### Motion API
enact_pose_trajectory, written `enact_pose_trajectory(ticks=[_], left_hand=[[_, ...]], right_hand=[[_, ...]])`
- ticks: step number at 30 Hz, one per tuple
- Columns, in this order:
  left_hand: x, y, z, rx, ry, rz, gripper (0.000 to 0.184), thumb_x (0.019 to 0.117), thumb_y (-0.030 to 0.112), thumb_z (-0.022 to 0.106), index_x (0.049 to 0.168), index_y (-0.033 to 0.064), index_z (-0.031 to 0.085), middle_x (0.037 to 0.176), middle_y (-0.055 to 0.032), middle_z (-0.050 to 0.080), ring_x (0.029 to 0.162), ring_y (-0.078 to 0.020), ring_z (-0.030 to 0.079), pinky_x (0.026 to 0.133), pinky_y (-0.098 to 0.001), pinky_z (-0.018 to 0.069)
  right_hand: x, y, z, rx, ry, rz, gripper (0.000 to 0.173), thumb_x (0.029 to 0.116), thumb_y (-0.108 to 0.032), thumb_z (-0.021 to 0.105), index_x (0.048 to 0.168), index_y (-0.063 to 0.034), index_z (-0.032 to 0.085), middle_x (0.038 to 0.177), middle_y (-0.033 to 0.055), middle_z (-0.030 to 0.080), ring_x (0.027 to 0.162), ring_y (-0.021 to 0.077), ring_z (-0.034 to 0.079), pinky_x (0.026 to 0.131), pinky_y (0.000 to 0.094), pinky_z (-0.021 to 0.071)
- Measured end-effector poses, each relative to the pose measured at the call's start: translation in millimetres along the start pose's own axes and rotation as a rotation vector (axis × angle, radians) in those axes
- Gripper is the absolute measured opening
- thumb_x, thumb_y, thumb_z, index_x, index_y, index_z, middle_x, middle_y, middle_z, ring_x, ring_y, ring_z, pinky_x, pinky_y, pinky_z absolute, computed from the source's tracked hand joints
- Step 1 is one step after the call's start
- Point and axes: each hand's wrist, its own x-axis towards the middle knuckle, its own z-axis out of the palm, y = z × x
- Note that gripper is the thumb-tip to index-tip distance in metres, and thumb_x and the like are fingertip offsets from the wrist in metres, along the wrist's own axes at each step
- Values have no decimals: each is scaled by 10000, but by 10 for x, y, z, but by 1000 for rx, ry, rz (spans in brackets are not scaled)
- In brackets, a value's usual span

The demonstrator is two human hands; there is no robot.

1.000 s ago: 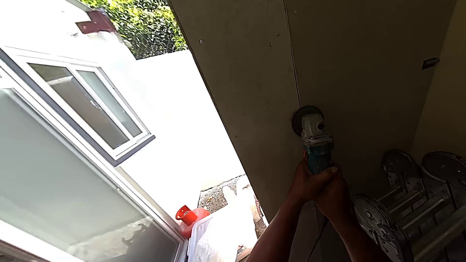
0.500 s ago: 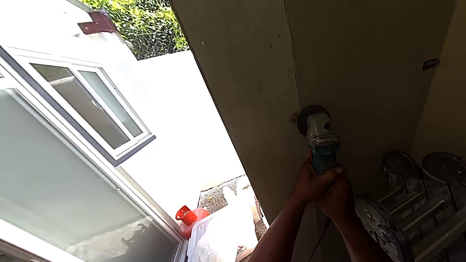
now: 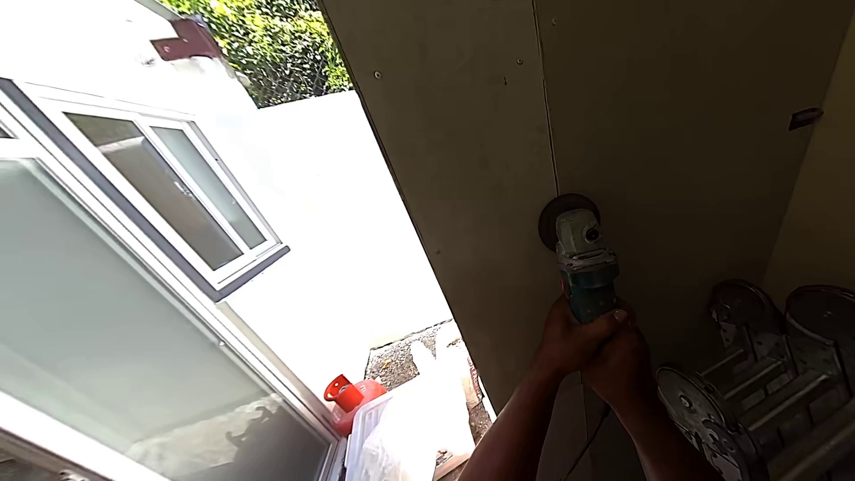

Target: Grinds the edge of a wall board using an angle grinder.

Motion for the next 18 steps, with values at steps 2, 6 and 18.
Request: enact_pose_trajectory(ticks=[2, 6, 18], left_hand=[[10, 6, 1, 6, -17, -9, 446, 892, 182, 780, 1218, -53, 587, 1009, -113, 729, 934, -154, 724, 890, -326, 602], [-7, 15, -3, 7, -16, -23, 432, 892, 183, 777, 1209, -46, 594, 1004, -108, 730, 927, -153, 724, 884, -328, 602], [-163, 474, -166, 1162, 146, 295, 622, 1022, 564, 500, 1427, 100, 586, 1381, -90, 612, 1283, -249, 565, 1033, -468, 473]], right_hand=[[-9, -5, -12, 8, -5, 20, 722, 746, -320, 766, 1331, 34, 535, 1035, 122, 720, 904, 236, 721, 752, 451, 596], [-23, -9, -21, -2, -18, 21, 733, 734, -325, 778, 1327, 34, 540, 1029, 121, 720, 895, 242, 720, 747, 455, 597], [-47, 27, -395, 430, 175, 215, 858, 640, -310, 821, 1330, 43, 454, 1087, 38, 643, 926, -34, 651, 791, 136, 555]])
